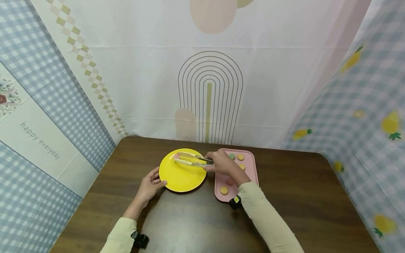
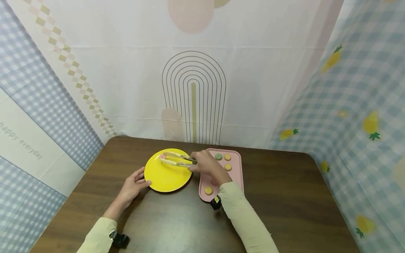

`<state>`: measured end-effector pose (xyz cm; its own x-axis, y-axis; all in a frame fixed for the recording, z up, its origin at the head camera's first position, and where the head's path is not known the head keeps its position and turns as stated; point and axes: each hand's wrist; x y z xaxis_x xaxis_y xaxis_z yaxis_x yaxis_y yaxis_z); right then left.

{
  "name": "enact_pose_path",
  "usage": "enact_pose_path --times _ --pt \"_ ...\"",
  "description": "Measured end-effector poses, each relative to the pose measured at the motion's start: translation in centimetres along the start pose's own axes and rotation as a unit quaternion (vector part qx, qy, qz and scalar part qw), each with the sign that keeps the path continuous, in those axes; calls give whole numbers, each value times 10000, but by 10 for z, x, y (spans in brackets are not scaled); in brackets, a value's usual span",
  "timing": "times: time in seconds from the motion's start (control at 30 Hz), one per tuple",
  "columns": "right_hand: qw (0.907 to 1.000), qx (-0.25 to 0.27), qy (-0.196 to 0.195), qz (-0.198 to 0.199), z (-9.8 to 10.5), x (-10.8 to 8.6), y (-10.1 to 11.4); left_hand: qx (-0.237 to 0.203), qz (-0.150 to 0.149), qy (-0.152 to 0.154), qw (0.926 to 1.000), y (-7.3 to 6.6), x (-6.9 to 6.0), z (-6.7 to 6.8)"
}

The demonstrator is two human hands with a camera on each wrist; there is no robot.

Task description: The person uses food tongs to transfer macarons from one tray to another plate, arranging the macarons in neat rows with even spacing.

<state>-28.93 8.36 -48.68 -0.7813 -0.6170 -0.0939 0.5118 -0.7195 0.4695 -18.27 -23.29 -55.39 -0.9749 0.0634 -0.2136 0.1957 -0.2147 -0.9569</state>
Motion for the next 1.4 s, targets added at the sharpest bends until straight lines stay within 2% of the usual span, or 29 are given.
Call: enact_pose_path --times 0.17,0.5,0.77,0.87,1.17,1.3,1.4 --pt "9999 -52 105 60 -6 4 4 -26 13 -34 10000 1 -2 0" --pt "9997 -189 51 149 -12 9 7 -18 42 -103 9999 3 -2 -3" --pt "9998 -177 79 -20 -7 4 9 -21 36 -66 10000 4 -1 -4" --pt "9999 -136 19 -34 -1 -3 10 -25 30 -65 10000 4 0 -4" --pt "9989 1 -366 302 29 -35 8 -61 43 -130 9999 2 3 -7" --pt "9958 -2 -729 563 39 -54 5 -50 33 -168 9998 2 4 -9" --pt "9896 -222 -1106 896 45 -66 2 -52 43 -204 9998 2 5 -10"
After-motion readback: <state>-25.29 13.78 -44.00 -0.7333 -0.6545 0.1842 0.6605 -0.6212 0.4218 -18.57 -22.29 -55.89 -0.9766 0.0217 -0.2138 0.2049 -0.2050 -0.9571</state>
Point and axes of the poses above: each hand's wrist, its own x-axis towards the middle knuckle, its own z-axis out of the back of the hand, y = z × x, and after that the axes turned 5 degrees about y, right-handed
